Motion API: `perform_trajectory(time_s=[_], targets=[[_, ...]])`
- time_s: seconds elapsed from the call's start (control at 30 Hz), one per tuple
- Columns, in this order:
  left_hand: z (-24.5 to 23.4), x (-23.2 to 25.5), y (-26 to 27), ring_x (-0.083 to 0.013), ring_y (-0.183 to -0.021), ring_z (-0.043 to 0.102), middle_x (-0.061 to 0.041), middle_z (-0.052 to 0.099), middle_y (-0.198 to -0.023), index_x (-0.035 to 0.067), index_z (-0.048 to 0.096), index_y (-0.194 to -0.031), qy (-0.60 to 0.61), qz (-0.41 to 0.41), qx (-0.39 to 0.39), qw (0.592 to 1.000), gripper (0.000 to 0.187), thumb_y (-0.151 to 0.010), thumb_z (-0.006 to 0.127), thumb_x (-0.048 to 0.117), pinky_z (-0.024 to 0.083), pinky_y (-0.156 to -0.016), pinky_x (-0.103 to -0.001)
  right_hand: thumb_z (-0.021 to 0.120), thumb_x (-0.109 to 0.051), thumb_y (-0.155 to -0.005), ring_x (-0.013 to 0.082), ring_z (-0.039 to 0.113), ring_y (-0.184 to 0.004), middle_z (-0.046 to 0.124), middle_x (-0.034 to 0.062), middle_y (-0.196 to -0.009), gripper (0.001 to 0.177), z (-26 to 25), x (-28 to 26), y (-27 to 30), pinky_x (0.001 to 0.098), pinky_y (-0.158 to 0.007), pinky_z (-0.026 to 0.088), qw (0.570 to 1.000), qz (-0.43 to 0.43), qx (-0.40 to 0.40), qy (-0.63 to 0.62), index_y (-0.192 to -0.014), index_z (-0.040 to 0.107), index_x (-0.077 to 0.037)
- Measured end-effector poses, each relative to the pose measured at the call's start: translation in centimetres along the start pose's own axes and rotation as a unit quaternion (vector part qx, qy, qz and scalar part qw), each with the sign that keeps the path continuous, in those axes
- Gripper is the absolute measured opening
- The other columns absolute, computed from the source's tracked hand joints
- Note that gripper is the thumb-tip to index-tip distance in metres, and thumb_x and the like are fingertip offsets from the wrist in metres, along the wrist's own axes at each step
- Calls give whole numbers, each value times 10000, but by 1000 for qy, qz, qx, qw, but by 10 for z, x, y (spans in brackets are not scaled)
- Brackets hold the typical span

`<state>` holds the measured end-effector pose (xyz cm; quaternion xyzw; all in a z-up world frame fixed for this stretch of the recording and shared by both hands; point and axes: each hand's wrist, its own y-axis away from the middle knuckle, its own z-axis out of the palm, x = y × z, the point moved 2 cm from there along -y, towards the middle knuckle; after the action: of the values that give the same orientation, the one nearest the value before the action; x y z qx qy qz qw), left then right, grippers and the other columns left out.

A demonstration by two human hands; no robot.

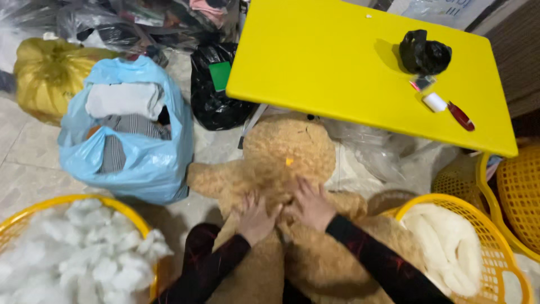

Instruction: The person repeatedly takes handfuls of white polyester fiberfill from a yellow basket and pushes them into an opening on the back of a large teddy bear. The person works by hand, pressing and distributing the stuffing inside the bear's torso.

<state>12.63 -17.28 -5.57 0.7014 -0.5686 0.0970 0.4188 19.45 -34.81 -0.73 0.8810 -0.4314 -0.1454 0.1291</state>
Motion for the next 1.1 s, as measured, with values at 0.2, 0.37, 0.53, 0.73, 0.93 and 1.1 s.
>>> perform_trajectory(time_s=[0.2,0.37,0.53,0.73,0.93,1.1], targets=[[17,-29,-16,-406,-1514,146,-180,183,-1631,188,322,-1584,-21,-149,-49,987,746,-975,491,585,186,-1147,-699,626,-535,-940,371,414,-1319,458,179,-1421,853,62,-5,7,531,-1070,350,979,35,-123,-156,-1584,259,-112],[33,-50,-28,-369,-1129,656,-213,564,-1356,53,511,-1343,-27,-120,-107,987,406,-1011,518,287,552,-950,-473,593,-384,-1021,339,596,-1003,644,152,-1040,312,80,12,-8,459,-867,461,976,18,-130,-173,-1066,642,-78],[62,-64,-19,-438,-994,655,-271,631,-1156,-33,430,-1397,-24,-73,-83,994,498,-930,557,81,535,-837,-526,628,-339,-984,363,647,-819,709,161,-854,258,107,29,11,488,-747,495,943,122,-137,-276,-987,746,-109],[15,-59,-14,-412,-1021,675,-215,676,-1137,3,598,-1122,-43,-53,-122,990,206,-973,570,142,540,-845,-530,588,-287,-975,320,692,-924,735,127,-1077,294,119,22,3,450,-804,558,914,175,-162,-327,-1174,679,-91],[-41,-44,-14,-425,-1002,679,-231,706,-1063,-21,587,-1099,74,-131,-87,985,416,-891,689,325,551,-825,-523,607,-235,-963,297,695,-953,739,126,-1091,291,78,16,5,427,-839,559,861,198,-256,-393,-1189,679,-66],[-47,-83,4,-416,-981,694,-262,725,-1049,-39,684,-1097,150,-114,-208,960,404,-969,586,331,533,-842,-514,624,-191,-953,278,697,-976,743,126,-1102,294,47,-40,-4,408,-867,561,791,229,-318,-469,-1203,679,-46]])
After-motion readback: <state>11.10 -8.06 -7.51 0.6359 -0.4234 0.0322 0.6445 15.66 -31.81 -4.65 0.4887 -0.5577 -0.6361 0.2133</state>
